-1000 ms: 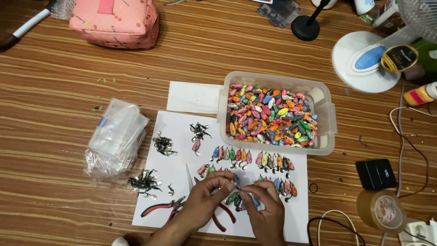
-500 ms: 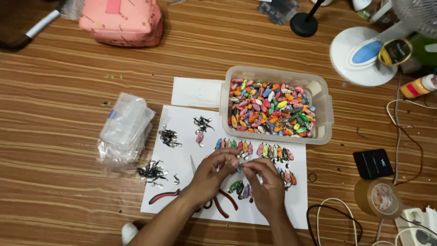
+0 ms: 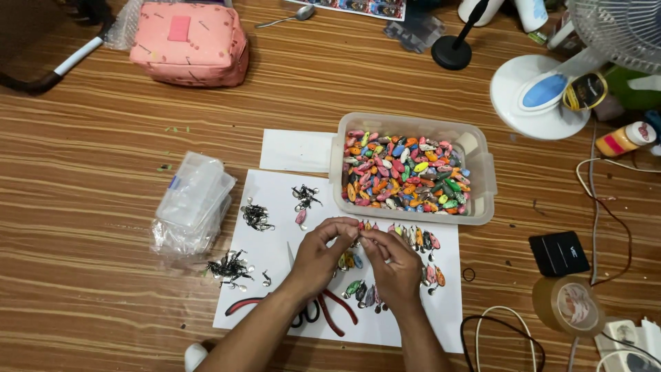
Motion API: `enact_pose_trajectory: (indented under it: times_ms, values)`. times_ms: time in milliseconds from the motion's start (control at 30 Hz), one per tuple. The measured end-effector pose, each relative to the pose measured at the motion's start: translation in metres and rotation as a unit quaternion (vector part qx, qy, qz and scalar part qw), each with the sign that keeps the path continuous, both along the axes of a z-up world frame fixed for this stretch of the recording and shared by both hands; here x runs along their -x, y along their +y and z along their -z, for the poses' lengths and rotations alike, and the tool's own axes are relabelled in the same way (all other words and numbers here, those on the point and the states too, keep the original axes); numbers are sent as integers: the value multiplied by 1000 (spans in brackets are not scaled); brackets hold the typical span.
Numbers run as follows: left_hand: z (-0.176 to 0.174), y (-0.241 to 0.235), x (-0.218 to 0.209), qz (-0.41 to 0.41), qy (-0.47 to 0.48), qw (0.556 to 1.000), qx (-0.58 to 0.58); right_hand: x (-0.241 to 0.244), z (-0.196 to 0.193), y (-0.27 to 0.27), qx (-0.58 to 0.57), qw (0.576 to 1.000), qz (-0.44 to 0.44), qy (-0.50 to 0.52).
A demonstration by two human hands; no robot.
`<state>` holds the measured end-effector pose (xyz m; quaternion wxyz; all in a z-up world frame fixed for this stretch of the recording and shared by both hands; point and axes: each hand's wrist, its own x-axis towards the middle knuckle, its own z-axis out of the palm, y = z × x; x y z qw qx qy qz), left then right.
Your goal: Assembling small colorful fishing lures by attaching hooks and rings using pliers
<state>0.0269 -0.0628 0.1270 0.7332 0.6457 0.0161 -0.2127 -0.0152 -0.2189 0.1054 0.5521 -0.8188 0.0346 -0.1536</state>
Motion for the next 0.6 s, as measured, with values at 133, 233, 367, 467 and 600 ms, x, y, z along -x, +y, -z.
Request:
enact_pose_trajectory:
  times_ms: [133,233,367,467,600]
  values:
    - [4,-1,-1,6,-13,1000,8,0,-1,-2,-6,1000,-5,4]
    - [3,0,-1,2,-14,999,32,0,-6,-1,-4,1000,-17,-16]
    - [-4,0,0,2,-10,999,48,1,-18,-1,13,999,-24,-24]
    - [-6,2,0,22,-73,997,-10,1,-21,-3,25,999,-22,-18]
    - [-8,3,0,38,-226,967,-110,1,-24,-6,53,998,-23,-12]
